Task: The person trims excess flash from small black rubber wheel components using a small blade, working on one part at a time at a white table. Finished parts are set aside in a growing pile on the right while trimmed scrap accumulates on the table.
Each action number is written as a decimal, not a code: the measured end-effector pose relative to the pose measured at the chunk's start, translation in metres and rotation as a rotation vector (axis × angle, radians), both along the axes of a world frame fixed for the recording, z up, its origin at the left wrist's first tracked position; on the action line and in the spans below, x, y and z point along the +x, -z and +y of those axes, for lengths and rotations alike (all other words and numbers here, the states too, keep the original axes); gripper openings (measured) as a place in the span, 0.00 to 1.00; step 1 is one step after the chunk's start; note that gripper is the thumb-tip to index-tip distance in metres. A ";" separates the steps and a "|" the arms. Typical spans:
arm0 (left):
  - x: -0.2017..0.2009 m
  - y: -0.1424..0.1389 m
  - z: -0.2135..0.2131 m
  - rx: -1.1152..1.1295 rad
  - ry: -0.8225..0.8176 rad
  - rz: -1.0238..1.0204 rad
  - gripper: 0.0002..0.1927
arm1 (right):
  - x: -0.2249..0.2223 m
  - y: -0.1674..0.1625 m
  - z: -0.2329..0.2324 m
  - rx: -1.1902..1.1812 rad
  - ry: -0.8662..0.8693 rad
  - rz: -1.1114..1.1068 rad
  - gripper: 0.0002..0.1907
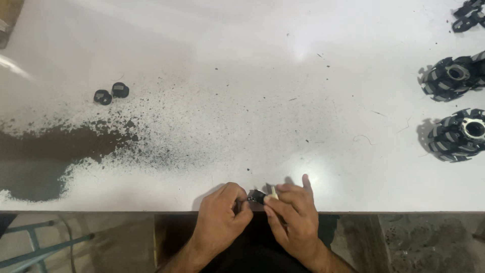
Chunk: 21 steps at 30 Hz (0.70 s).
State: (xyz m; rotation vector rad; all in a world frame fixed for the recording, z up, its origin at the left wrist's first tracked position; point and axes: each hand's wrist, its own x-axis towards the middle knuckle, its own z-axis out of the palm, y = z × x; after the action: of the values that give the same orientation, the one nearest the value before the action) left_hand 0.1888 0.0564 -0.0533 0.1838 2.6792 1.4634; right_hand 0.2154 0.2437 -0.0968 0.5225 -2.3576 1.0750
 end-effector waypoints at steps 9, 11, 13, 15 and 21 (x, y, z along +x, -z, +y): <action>0.008 0.012 -0.002 0.085 0.030 0.027 0.06 | 0.015 0.018 -0.011 -0.119 -0.080 -0.032 0.17; 0.008 0.013 -0.002 0.091 0.028 0.036 0.06 | 0.013 0.017 -0.011 -0.125 -0.082 -0.020 0.17; 0.008 0.012 -0.002 0.113 0.009 0.088 0.06 | 0.013 0.016 -0.010 -0.108 -0.072 -0.033 0.18; 0.007 0.011 -0.003 0.110 0.026 0.062 0.05 | 0.016 0.016 -0.010 -0.093 -0.074 -0.036 0.18; 0.004 0.012 -0.001 0.165 0.112 -0.021 0.04 | -0.002 0.007 -0.003 0.025 -0.037 -0.039 0.17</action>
State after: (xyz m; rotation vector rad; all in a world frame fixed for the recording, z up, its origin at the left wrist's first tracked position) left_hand 0.1932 0.0550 -0.0653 0.3212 2.4874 1.6405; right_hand 0.2133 0.2406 -0.1038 0.5606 -2.4062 1.0829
